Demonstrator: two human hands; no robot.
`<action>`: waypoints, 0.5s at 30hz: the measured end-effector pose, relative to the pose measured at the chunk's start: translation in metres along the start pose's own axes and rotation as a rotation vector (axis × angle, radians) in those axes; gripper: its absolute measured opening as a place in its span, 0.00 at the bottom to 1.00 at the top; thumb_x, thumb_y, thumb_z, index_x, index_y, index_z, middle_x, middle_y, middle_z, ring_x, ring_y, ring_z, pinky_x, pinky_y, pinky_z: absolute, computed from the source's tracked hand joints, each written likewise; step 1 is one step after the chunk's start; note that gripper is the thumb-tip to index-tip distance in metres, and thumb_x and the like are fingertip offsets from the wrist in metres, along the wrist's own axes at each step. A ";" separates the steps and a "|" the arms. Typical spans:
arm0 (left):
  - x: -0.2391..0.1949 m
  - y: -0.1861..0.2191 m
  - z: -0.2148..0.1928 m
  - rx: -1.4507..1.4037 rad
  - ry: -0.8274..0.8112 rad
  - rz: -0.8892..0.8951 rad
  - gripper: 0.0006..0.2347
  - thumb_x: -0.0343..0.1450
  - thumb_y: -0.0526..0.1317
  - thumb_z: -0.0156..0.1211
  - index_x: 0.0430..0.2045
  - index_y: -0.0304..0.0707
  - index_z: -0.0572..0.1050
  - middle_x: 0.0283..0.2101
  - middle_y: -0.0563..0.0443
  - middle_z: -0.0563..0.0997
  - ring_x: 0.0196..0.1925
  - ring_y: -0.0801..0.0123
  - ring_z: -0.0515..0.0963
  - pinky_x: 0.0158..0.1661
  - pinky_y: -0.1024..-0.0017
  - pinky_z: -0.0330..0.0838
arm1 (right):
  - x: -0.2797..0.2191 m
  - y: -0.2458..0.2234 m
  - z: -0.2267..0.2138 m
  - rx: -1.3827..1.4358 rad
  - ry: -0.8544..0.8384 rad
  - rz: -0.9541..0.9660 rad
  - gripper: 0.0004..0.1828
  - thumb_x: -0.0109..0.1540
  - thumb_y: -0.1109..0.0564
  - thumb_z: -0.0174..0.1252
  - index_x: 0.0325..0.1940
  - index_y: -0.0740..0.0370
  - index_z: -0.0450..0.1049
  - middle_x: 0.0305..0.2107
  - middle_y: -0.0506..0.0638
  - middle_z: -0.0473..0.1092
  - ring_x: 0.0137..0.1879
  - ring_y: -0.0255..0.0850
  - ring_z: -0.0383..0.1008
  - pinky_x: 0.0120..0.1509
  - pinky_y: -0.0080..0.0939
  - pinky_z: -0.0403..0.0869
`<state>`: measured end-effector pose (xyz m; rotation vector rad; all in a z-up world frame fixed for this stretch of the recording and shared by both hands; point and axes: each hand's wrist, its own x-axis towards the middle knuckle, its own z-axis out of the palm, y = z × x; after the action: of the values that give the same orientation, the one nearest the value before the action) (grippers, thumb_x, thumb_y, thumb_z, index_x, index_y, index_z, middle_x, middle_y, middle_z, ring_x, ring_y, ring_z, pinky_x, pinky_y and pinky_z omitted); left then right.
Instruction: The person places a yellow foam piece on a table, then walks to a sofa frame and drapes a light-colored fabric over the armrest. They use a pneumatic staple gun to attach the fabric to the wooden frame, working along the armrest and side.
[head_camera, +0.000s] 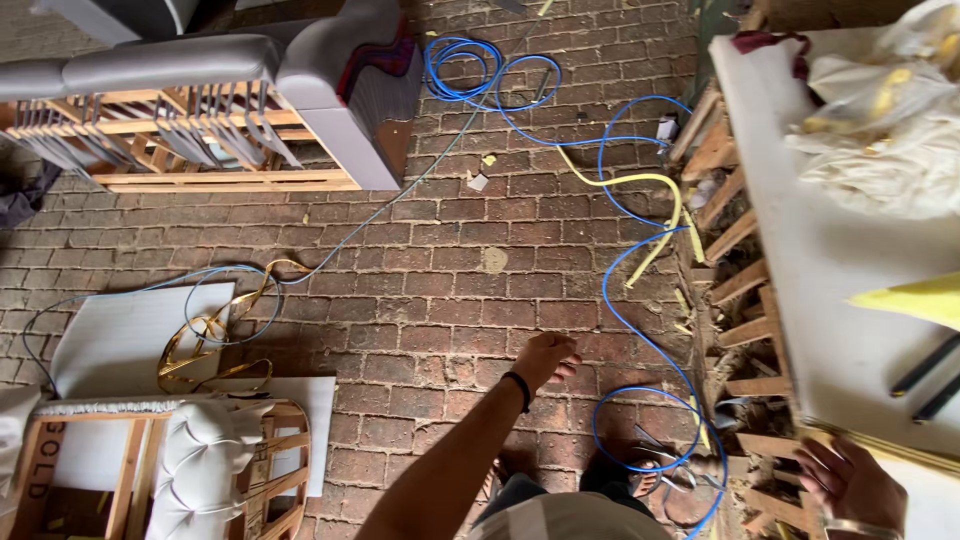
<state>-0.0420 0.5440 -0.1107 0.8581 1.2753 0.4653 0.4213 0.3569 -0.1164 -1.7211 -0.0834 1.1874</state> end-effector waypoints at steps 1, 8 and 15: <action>-0.008 -0.004 -0.018 -0.035 0.018 0.027 0.14 0.75 0.43 0.56 0.52 0.36 0.75 0.40 0.51 0.85 0.34 0.72 0.83 0.34 0.73 0.76 | -0.010 0.001 0.025 0.055 -0.147 -0.027 0.27 0.77 0.46 0.35 0.70 0.69 0.61 0.57 0.67 0.71 0.55 0.55 0.76 0.54 0.49 0.75; -0.069 -0.003 -0.091 -0.222 0.039 0.157 0.14 0.74 0.40 0.61 0.51 0.30 0.75 0.39 0.48 0.85 0.37 0.72 0.83 0.37 0.73 0.77 | -0.113 0.013 0.252 -0.212 -0.530 -0.140 0.23 0.67 0.53 0.52 0.63 0.67 0.70 0.48 0.61 0.78 0.49 0.51 0.79 0.51 0.48 0.77; -0.176 0.027 -0.154 0.024 0.108 0.332 0.16 0.75 0.45 0.60 0.55 0.39 0.77 0.43 0.50 0.85 0.40 0.72 0.83 0.43 0.70 0.79 | -0.231 0.034 0.412 -0.638 -0.935 -0.183 0.19 0.62 0.56 0.57 0.56 0.63 0.77 0.42 0.55 0.81 0.44 0.42 0.82 0.50 0.44 0.76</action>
<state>-0.2313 0.4774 0.0136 1.0833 1.2426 0.7688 -0.0152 0.4953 0.0054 -1.4531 -1.2642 1.8503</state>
